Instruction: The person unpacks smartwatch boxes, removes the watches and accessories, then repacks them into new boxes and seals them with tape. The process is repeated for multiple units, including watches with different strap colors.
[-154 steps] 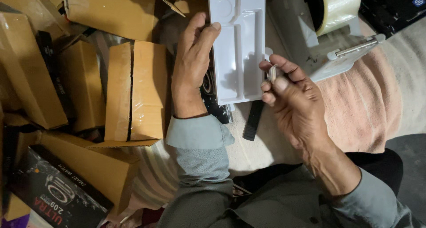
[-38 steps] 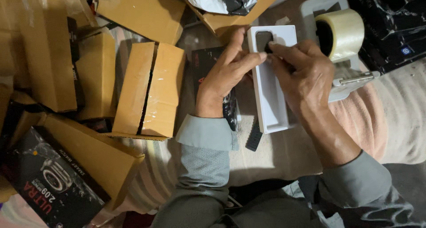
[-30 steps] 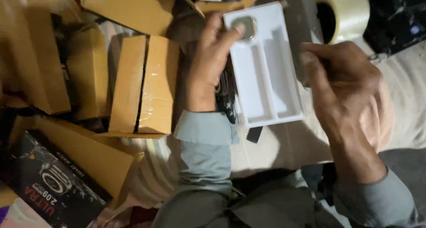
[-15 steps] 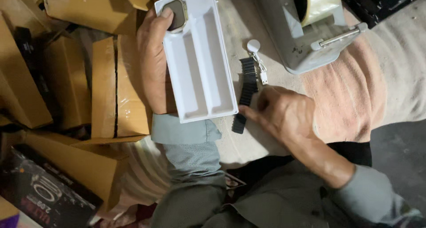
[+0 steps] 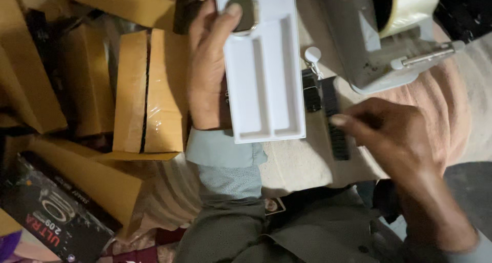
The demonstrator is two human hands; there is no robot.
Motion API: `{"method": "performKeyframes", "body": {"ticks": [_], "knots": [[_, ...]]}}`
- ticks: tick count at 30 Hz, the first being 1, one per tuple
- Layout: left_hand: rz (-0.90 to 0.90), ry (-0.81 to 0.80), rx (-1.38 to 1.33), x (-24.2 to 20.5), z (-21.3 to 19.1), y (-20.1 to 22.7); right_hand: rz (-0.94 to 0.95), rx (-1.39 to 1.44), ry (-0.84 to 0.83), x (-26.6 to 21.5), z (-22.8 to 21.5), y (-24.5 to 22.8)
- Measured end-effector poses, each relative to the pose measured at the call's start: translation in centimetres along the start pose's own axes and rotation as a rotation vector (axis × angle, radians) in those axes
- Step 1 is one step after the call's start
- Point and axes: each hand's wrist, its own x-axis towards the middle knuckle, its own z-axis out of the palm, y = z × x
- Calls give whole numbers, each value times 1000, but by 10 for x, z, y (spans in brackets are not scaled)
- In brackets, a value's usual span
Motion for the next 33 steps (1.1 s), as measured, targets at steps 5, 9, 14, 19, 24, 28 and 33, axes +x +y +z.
{"method": "performKeyframes", "body": {"ticks": [5,9,14,19,24,28,33], "knots": [[59,-76,172,7,7,-15,-94,149,224,-19,-15,-29],[46,-82,313,1,20,-18,-381,-50,162,23,-7,-19],[57,-90,241,2,20,-19,-267,9,180,38,7,-15],[50,-71,298,3,17,-26,-211,-56,172,43,16,-16],[-8,-66,101,4,16,-22,-447,-150,331,47,19,10],[93,-50,209,5,-1,-5,-221,-86,381,23,22,37],[93,100,400,1,-9,0,-388,-192,343,6,40,53]]}}
